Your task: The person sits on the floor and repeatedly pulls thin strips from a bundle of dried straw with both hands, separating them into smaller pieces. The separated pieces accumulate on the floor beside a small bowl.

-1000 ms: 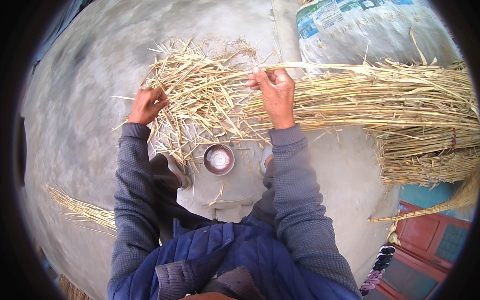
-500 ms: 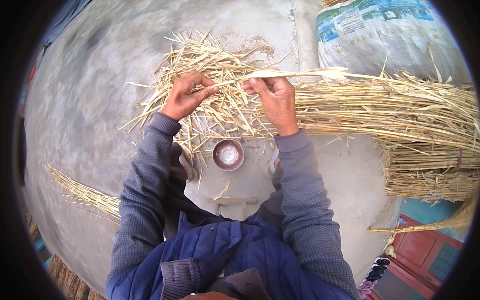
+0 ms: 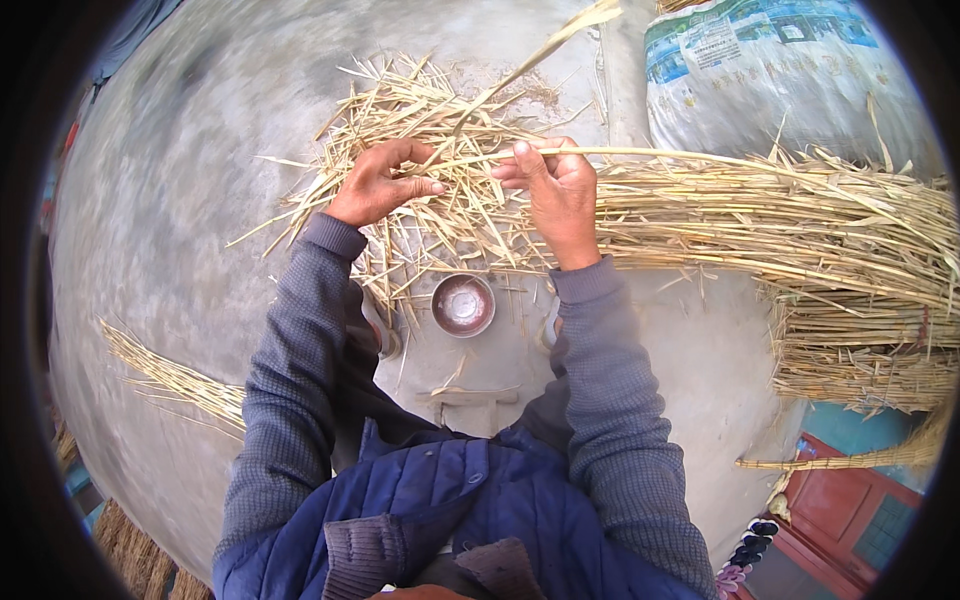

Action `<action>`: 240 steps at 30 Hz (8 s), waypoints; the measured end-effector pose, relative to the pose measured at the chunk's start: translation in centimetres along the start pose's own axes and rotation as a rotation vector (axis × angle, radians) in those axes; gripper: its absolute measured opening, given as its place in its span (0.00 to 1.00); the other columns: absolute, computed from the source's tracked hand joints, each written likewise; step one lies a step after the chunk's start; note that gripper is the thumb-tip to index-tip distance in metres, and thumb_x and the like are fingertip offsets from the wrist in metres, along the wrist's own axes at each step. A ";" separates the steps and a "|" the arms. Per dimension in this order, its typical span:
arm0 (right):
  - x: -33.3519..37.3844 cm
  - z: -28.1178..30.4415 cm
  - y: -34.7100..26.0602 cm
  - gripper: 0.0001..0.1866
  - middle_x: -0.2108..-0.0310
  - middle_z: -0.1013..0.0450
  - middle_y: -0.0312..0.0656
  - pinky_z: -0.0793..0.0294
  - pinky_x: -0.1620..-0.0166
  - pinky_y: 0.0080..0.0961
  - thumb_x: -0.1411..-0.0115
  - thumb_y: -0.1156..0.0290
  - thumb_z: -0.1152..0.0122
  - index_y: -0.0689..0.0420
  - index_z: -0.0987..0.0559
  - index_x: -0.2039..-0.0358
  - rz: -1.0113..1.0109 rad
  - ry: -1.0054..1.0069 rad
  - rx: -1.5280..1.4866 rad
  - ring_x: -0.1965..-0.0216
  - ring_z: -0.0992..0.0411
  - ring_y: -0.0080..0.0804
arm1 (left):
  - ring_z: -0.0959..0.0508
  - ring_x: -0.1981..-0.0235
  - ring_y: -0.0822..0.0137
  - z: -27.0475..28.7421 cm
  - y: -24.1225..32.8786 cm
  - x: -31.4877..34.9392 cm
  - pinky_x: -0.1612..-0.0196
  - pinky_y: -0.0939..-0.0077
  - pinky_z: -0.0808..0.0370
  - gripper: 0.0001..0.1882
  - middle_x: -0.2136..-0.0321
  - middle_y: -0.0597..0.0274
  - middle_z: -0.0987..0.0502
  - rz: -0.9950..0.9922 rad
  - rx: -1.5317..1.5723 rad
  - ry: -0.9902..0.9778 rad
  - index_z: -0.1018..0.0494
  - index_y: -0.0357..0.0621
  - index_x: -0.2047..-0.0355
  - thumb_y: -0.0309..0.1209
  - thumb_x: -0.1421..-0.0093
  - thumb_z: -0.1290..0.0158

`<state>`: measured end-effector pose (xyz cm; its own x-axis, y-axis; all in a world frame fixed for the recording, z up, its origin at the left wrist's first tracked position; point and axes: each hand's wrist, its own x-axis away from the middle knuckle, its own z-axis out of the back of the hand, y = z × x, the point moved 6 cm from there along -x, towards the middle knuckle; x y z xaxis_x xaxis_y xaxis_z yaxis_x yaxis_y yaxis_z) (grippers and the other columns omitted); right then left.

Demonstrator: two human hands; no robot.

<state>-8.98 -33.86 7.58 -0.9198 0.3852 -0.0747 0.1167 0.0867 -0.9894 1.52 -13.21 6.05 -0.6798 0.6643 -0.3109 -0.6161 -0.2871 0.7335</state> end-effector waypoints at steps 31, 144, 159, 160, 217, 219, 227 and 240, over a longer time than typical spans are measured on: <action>-0.4 0.4 0.8 0.20 0.69 0.21 0.52 0.19 0.69 0.21 0.32 0.61 0.38 0.69 0.29 0.60 -0.055 0.065 0.045 0.73 0.20 0.29 | 0.17 0.62 0.70 1.6 -5.5 2.2 0.51 0.74 0.23 0.08 0.65 0.61 0.16 0.432 0.734 0.041 0.22 0.39 0.64 0.31 0.36 0.38; -0.5 -1.4 0.5 0.11 0.68 0.20 0.45 0.18 0.64 0.22 0.32 0.68 0.38 0.62 0.27 0.61 0.044 -0.063 0.048 0.67 0.19 0.28 | 0.20 0.64 0.71 3.6 -5.7 0.8 0.60 0.72 0.23 0.16 0.72 0.64 0.18 0.380 0.261 0.141 0.21 0.40 0.67 0.42 0.38 0.36; -0.8 -0.3 1.0 0.15 0.65 0.20 0.48 0.18 0.61 0.25 0.32 0.62 0.37 0.63 0.26 0.58 -0.086 0.044 -0.048 0.65 0.19 0.32 | 0.21 0.64 0.58 3.3 0.6 0.5 0.56 0.61 0.27 0.14 0.69 0.59 0.17 0.006 -0.230 0.069 0.19 0.44 0.65 0.39 0.45 0.33; -0.6 -1.1 1.2 0.16 0.65 0.20 0.49 0.18 0.62 0.25 0.32 0.62 0.37 0.63 0.26 0.59 -0.100 0.032 -0.046 0.66 0.19 0.32 | 0.21 0.59 0.56 2.1 2.0 0.2 0.52 0.61 0.28 0.17 0.64 0.58 0.18 -0.103 -0.191 0.093 0.18 0.44 0.62 0.40 0.47 0.31; -0.1 -2.4 1.8 0.19 0.66 0.20 0.48 0.19 0.61 0.23 0.33 0.61 0.36 0.67 0.26 0.58 -0.179 0.052 -0.124 0.65 0.19 0.33 | 0.20 0.66 0.61 -0.5 4.1 0.0 0.61 0.65 0.25 0.08 0.72 0.63 0.19 -0.301 -0.293 0.344 0.20 0.46 0.70 0.30 0.49 0.31; 0.0 -2.4 1.5 0.19 0.66 0.20 0.48 0.19 0.62 0.23 0.33 0.61 0.36 0.67 0.25 0.60 -0.165 0.057 -0.127 0.66 0.19 0.32 | 0.20 0.65 0.61 -0.7 4.4 -0.1 0.60 0.65 0.25 0.09 0.70 0.62 0.18 -0.317 -0.278 0.367 0.20 0.44 0.69 0.29 0.49 0.31; -0.3 -1.6 1.6 0.20 0.68 0.20 0.49 0.19 0.65 0.22 0.33 0.60 0.35 0.68 0.24 0.63 -0.139 0.083 -0.154 0.69 0.19 0.31 | 0.20 0.64 0.66 0.4 5.4 0.2 0.60 0.70 0.30 0.08 0.71 0.68 0.18 -0.308 -0.216 0.455 0.19 0.49 0.71 0.29 0.50 0.30; -1.7 0.1 2.8 0.19 0.68 0.20 0.51 0.18 0.66 0.22 0.33 0.61 0.36 0.68 0.27 0.62 -0.075 0.160 -0.175 0.70 0.19 0.31 | 0.25 0.51 0.55 6.5 2.1 -0.2 0.48 0.61 0.32 0.21 0.58 0.59 0.19 -0.052 -0.607 0.401 0.23 0.45 0.55 0.40 0.46 0.33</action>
<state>-7.18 -34.38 4.87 -0.8587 0.5115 0.0328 0.1261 0.2729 -0.9538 2.92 -9.48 11.57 -0.6653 0.4168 -0.6194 -0.6845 -0.6717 0.2833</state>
